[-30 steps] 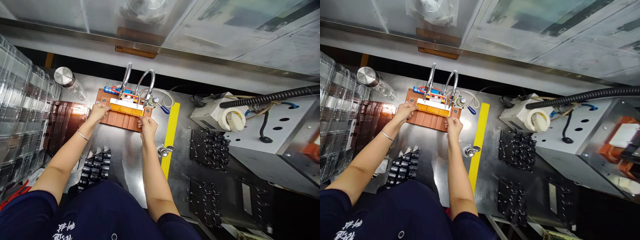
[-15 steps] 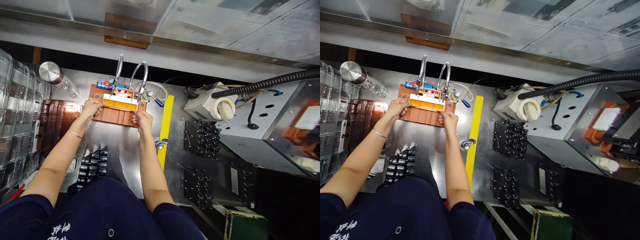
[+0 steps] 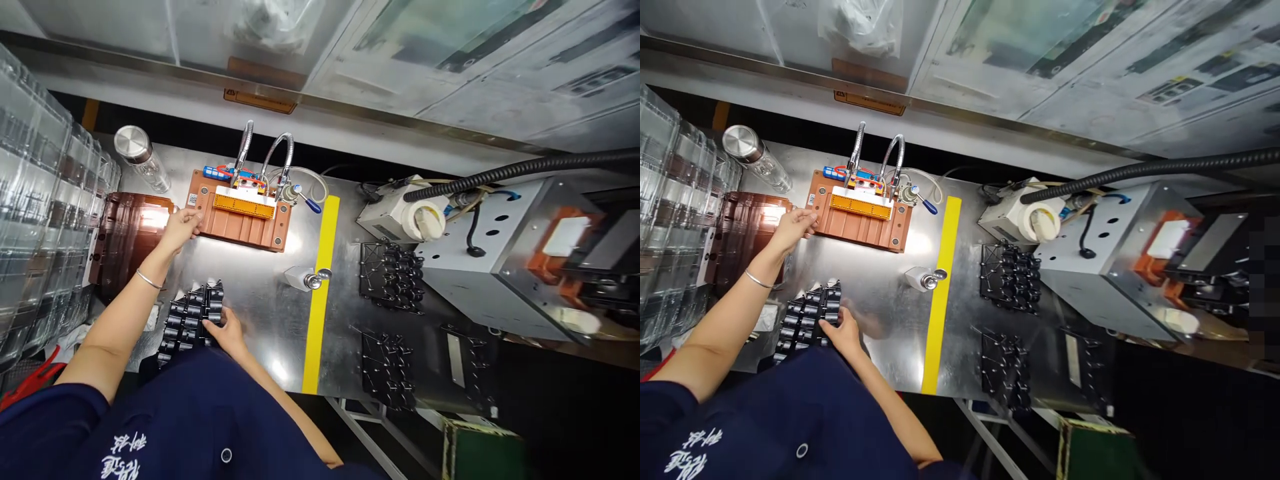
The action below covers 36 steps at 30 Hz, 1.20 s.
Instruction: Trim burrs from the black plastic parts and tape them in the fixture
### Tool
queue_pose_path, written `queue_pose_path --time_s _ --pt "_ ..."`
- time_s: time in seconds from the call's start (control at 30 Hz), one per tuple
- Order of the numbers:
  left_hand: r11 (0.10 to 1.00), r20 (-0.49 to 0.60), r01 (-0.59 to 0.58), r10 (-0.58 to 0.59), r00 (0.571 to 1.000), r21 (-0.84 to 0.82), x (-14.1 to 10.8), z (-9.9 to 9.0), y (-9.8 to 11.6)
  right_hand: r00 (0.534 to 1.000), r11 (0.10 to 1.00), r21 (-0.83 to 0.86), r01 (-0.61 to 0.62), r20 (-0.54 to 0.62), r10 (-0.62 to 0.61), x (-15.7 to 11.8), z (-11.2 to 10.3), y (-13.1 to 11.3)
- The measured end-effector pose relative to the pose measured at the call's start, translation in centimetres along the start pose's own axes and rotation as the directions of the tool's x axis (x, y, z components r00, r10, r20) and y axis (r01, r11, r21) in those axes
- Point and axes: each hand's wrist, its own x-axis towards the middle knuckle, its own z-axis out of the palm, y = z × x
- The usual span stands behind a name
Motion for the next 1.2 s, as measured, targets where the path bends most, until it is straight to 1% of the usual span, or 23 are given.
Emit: queue_pose_path --time_s 0.07,0.1,0.13,0.17,0.2,0.23,0.27,0.3,0.33,0.37,0.4,0.5,0.53,0.6,0.67,0.73,0.83,0.9,0.97,1.03,1.07,1.13,1.2 --pt "0.996 -0.017 -0.079 0.080 0.997 0.030 -1.8 -0.3 -0.2 0.999 1.000 -0.016 0.003 -0.051 -0.004 0.7 -1.5 -0.4" --pt "0.983 -0.038 -0.168 0.172 0.984 0.076 -2.7 -0.3 -0.2 0.996 0.999 -0.038 0.011 -0.091 -0.015 1.5 -2.8 -1.1" --pt "0.946 -0.062 -0.289 0.300 0.952 0.146 -3.6 -0.3 -0.3 0.991 0.996 -0.081 0.040 -0.127 -0.050 2.5 -4.4 -2.1" --pt "0.875 -0.071 -0.424 0.450 0.890 0.235 -4.4 -0.1 -0.3 0.981 0.987 -0.138 0.081 -0.164 -0.103 3.8 -6.0 -3.4" --pt "0.767 -0.050 -0.551 0.597 0.801 0.328 -5.1 0.1 -0.4 0.954 0.947 -0.276 0.165 -0.200 -0.225 5.2 -7.5 -4.7" --pt "0.638 0.006 -0.654 0.714 0.700 0.406 -5.6 0.5 -0.6 0.912 0.879 -0.408 0.246 -0.210 -0.352 6.6 -8.8 -6.1" --pt "0.512 0.086 -0.727 0.788 0.609 0.459 -5.8 0.9 -0.7 0.867 0.801 -0.509 0.315 -0.189 -0.462 8.2 -9.8 -7.2" --pt "0.398 0.177 -0.774 0.825 0.537 0.493 -5.8 1.4 -1.0 0.828 0.724 -0.588 0.362 -0.154 -0.539 9.7 -10.4 -8.2" --pt "0.301 0.263 -0.799 0.834 0.485 0.520 -5.5 1.8 -1.3 0.803 0.662 -0.640 0.389 -0.117 -0.585 11.1 -10.7 -8.8" --pt "0.225 0.336 -0.805 0.823 0.459 0.549 -5.1 2.3 -1.6 0.790 0.617 -0.674 0.406 -0.081 -0.608 12.4 -10.6 -9.0" --pt "0.169 0.389 -0.796 0.801 0.454 0.581 -4.4 2.7 -1.9 0.787 0.587 -0.696 0.413 -0.051 -0.615 13.5 -10.3 -8.9" --pt "0.079 0.491 -0.751 0.711 0.504 0.656 -1.9 3.8 -2.9 0.785 0.545 -0.717 0.435 0.005 -0.620 15.6 -9.1 -7.3" --pt "0.056 0.518 -0.745 0.684 0.514 0.665 -1.0 4.1 -3.2 0.778 0.537 -0.713 0.451 0.019 -0.628 16.1 -9.0 -6.6" --pt "0.011 0.558 -0.741 0.651 0.515 0.671 0.5 4.6 -3.3 0.753 0.530 -0.687 0.497 0.038 -0.656 16.7 -9.7 -5.6" --pt "-0.027 0.577 -0.740 0.644 0.502 0.672 1.7 5.2 -3.0 0.737 0.555 -0.649 0.520 0.013 -0.676 17.4 -11.7 -5.3" --pt "-0.055 0.591 -0.741 0.644 0.486 0.669 2.6 5.6 -2.6 0.746 0.607 -0.631 0.484 -0.065 -0.663 18.1 -14.6 -5.7" --pt "-0.075 0.603 -0.747 0.646 0.468 0.661 3.0 6.1 -2.4 0.781 0.678 -0.646 0.351 -0.197 -0.592 18.8 -18.5 -6.4" --pt "-0.075 0.595 -0.745 0.658 0.462 0.663 2.7 6.1 -2.8 0.815 0.732 -0.634 0.249 -0.272 -0.512 18.8 -19.5 -6.6" --pt "-0.077 0.581 -0.742 0.677 0.452 0.666 2.1 5.9 -3.5 0.872 0.824 -0.547 0.145 -0.322 -0.367 18.5 -19.1 -6.6" --pt "-0.080 0.571 -0.742 0.695 0.437 0.665 1.2 5.6 -4.5 0.934 0.911 -0.410 0.053 -0.303 -0.191 17.9 -17.6 -6.5" --pt "-0.079 0.567 -0.743 0.701 0.432 0.664 0.7 5.5 -5.1 0.953 0.934 -0.357 0.014 -0.278 -0.121 17.5 -16.8 -6.4" --pt "-0.069 0.557 -0.744 0.709 0.432 0.665 -0.4 5.2 -6.1 0.965 0.946 -0.321 -0.042 -0.259 -0.045 16.6 -15.5 -6.3" --pt "-0.043 0.550 -0.747 0.706 0.447 0.663 -1.4 5.0 -6.6 0.959 0.942 -0.326 -0.074 -0.283 -0.023 16.0 -15.0 -6.2"
